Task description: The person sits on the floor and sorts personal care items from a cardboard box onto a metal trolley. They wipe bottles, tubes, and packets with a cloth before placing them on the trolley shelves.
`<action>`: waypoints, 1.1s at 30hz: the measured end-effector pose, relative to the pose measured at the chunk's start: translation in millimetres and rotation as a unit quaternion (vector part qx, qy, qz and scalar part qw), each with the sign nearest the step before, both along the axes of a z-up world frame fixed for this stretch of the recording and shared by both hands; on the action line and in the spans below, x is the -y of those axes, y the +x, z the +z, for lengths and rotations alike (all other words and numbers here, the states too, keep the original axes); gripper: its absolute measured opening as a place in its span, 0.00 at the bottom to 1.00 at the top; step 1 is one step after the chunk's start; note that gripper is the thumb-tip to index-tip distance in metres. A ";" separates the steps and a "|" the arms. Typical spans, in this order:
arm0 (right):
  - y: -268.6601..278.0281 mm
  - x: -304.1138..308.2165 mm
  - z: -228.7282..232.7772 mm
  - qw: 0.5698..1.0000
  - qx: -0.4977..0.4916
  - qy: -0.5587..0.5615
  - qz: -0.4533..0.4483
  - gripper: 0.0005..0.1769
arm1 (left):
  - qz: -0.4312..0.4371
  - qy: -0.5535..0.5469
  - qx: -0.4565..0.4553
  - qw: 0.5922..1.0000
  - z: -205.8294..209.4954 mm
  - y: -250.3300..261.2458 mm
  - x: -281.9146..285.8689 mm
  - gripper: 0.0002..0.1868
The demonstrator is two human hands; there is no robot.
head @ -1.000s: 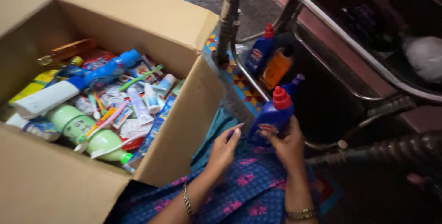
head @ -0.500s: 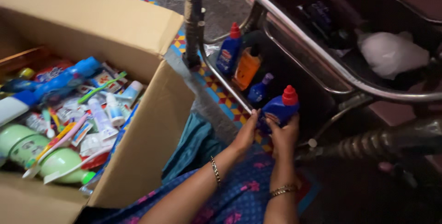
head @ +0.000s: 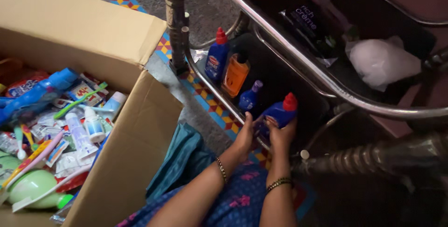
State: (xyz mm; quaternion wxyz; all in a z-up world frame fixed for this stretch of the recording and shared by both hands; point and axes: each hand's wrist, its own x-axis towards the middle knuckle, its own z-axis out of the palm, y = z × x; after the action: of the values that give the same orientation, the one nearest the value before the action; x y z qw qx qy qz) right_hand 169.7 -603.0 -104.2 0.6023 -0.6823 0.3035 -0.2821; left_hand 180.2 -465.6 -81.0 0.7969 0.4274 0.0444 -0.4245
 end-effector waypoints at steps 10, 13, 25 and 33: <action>7.2 21.5 -32.1 0.994 -0.013 -0.104 -0.032 0.51 | 0.005 -0.012 0.005 1.000 -10.5 8.1 16.3 0.52; 8.0 14.3 -21.3 0.995 -0.005 -0.092 -0.023 0.50 | 0.000 -0.033 0.028 0.999 -11.2 10.2 12.6 0.52; -34.8 -85.8 86.6 0.962 0.017 -0.263 -0.071 0.32 | 0.093 -0.027 -0.103 0.990 -18.3 11.6 -26.1 0.53; 39.4 -71.5 32.5 0.970 -0.092 -0.215 0.070 0.45 | 0.138 -0.077 -0.051 0.986 -19.6 24.4 -55.6 0.53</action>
State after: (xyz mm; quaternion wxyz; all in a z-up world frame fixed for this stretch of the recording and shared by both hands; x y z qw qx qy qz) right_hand 209.1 -531.4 -71.6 0.4288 -0.8386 0.2413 -0.2338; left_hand 204.6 -410.0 -100.6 0.8752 0.3322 0.1101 -0.3341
